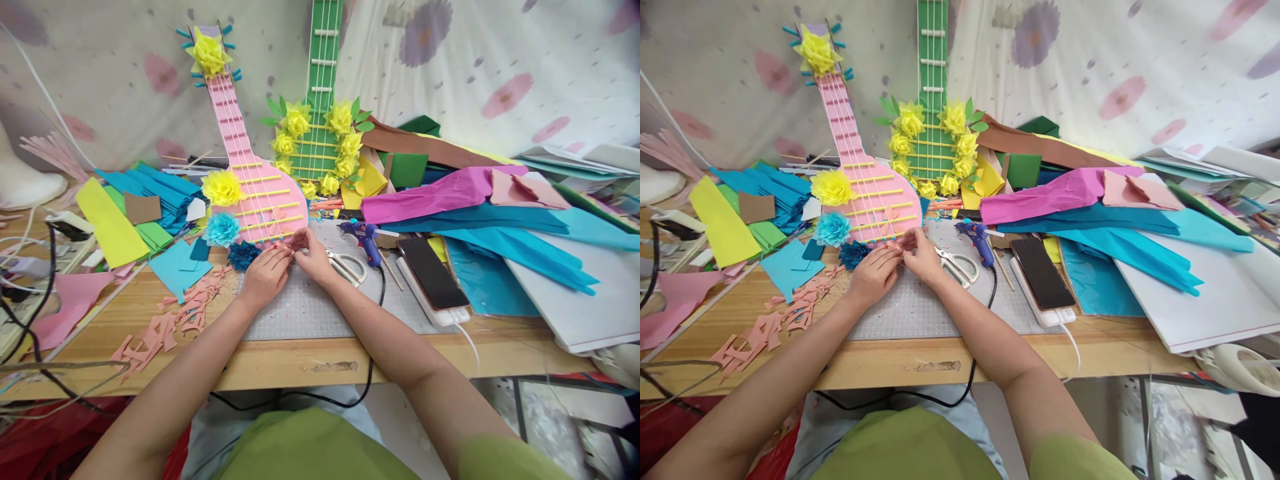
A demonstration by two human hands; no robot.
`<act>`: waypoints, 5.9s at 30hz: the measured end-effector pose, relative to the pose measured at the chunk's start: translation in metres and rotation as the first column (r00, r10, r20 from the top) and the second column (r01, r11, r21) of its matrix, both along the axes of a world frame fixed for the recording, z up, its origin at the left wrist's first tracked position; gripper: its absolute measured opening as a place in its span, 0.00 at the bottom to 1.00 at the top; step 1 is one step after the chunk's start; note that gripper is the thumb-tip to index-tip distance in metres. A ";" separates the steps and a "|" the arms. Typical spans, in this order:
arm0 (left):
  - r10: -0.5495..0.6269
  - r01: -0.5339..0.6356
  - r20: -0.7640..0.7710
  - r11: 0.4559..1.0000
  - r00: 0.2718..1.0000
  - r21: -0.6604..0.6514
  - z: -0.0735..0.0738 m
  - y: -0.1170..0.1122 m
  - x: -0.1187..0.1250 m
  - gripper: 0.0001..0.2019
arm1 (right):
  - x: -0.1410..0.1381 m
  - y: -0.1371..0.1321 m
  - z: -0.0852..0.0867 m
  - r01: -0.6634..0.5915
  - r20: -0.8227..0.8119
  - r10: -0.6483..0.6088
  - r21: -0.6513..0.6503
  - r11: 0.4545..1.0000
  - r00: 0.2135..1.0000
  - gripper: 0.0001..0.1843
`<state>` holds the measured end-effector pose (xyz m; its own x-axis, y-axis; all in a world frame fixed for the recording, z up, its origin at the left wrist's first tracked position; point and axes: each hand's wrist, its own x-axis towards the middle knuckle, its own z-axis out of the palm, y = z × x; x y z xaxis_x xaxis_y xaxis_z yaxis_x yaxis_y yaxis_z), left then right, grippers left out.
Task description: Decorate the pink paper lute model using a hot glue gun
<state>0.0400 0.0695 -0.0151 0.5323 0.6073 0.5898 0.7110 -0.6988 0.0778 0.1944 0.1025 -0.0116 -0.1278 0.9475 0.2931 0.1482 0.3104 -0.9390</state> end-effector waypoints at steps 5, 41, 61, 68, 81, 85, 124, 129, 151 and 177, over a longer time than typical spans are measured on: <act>0.005 -0.005 0.010 1.000 1.000 0.001 0.002 -0.001 0.001 0.17 | 0.003 -0.002 0.002 -0.013 0.074 0.010 0.031 0.999 0.997 0.18; 0.371 -0.383 -0.096 0.888 0.924 -0.256 0.065 0.068 -0.005 0.05 | 0.086 -0.020 0.037 0.153 0.539 -0.085 -0.083 0.985 0.838 0.04; 0.463 -0.106 0.414 0.757 0.784 -0.645 0.065 0.057 -0.004 0.05 | 0.154 -0.030 0.053 0.395 0.864 -0.149 -0.062 0.917 0.481 0.20; 0.569 0.124 0.676 0.715 0.469 -0.688 0.062 0.029 -0.002 0.10 | 0.137 -0.011 0.024 0.463 0.792 -0.280 -0.004 0.886 0.543 0.21; 0.619 0.306 0.746 0.680 0.246 -0.666 0.043 -0.003 0.006 0.15 | 0.128 -0.013 0.026 0.566 0.440 -0.473 -0.103 0.818 0.763 0.24; 0.563 0.267 0.749 0.706 0.350 -0.656 0.030 -0.003 0.002 0.12 | 0.109 -0.019 0.028 0.327 0.079 -0.318 -0.276 0.904 0.945 0.25; 0.545 -0.044 0.710 0.806 0.447 -0.591 0.014 -0.015 0.001 0.09 | 0.054 -0.036 0.030 -0.076 0.378 0.088 -0.045 0.996 0.922 0.21; 0.546 -0.065 0.689 0.803 0.477 -0.592 0.014 -0.016 0.001 0.09 | 0.053 -0.036 0.032 -0.078 0.375 0.093 -0.054 0.995 0.922 0.21; 0.527 -0.049 0.772 0.835 0.355 -0.547 0.022 -0.016 -0.003 0.10 | 0.113 -0.016 0.015 0.503 0.223 -0.476 -0.083 0.860 0.851 0.28; 0.773 0.469 0.611 0.610 -0.173 -0.639 0.066 -0.018 0.040 0.14 | 0.094 -0.048 0.050 0.651 0.181 -0.870 0.598 0.468 0.459 0.22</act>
